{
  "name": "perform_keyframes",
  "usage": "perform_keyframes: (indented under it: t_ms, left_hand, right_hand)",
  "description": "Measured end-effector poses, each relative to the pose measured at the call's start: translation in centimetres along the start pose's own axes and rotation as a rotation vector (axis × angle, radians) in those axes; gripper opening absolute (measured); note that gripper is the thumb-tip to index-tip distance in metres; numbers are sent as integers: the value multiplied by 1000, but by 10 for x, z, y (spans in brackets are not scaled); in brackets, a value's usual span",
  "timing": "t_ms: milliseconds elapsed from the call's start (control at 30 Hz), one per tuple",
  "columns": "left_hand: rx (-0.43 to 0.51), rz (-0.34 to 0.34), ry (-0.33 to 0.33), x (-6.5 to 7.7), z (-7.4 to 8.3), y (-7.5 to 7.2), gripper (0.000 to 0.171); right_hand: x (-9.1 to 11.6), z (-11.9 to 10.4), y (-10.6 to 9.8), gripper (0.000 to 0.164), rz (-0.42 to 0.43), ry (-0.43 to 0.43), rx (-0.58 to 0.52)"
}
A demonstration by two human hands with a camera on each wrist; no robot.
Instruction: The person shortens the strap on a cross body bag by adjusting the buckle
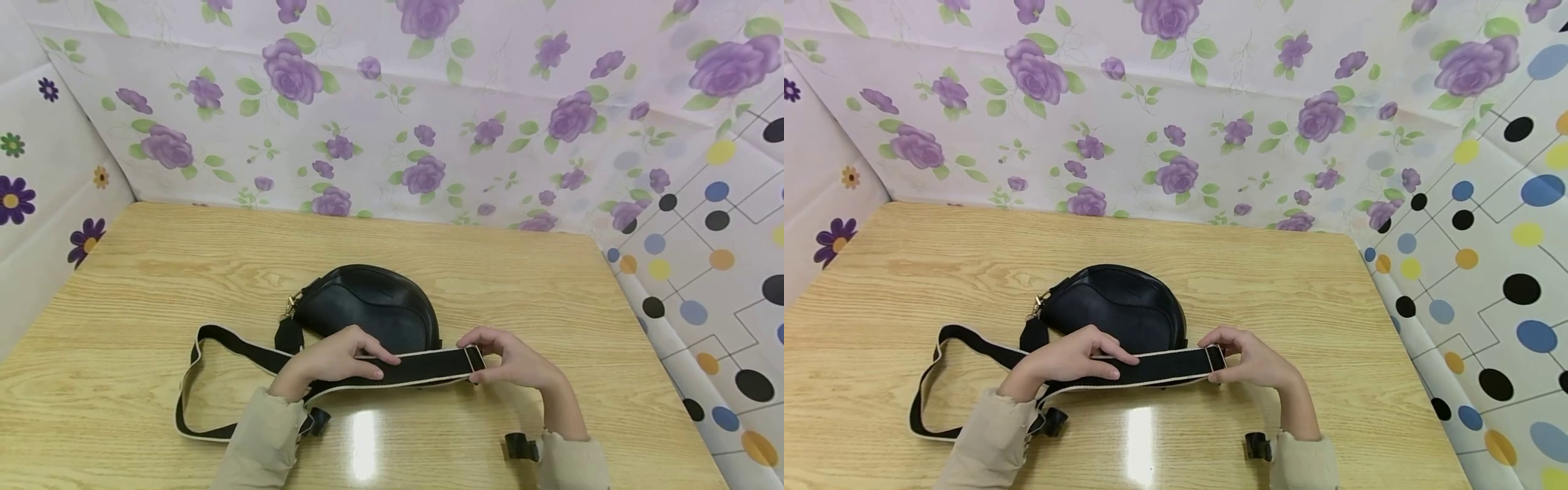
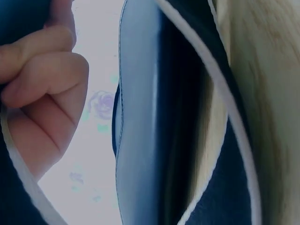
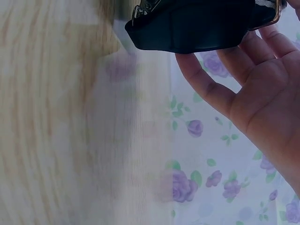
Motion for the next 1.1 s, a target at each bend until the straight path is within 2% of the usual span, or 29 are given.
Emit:
perform_keyframes:
  t_ms: [567,767,1100]
  left_hand:
    - [-3,-9,-7,6,-4,-1,25]
    - [-22,-11,-23,7,-7,0,24]
    - [-53,-57,-35,14,-10,5,23]
  right_hand:
    - [2,-5,2,40,4,-10,54]
    - [2,-10,5,41,-18,-66,62]
    - [4,-11,14,30,-67,-64,68]
Point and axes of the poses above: each hand's wrist, its own x-axis away from the middle knuckle, its own y-axis out of the palm, z = x × y, the point moved 9 cm from there along -x, towards the middle knuckle, and after that the axes turned 2 degrees about -z, right-handed, at the moved point
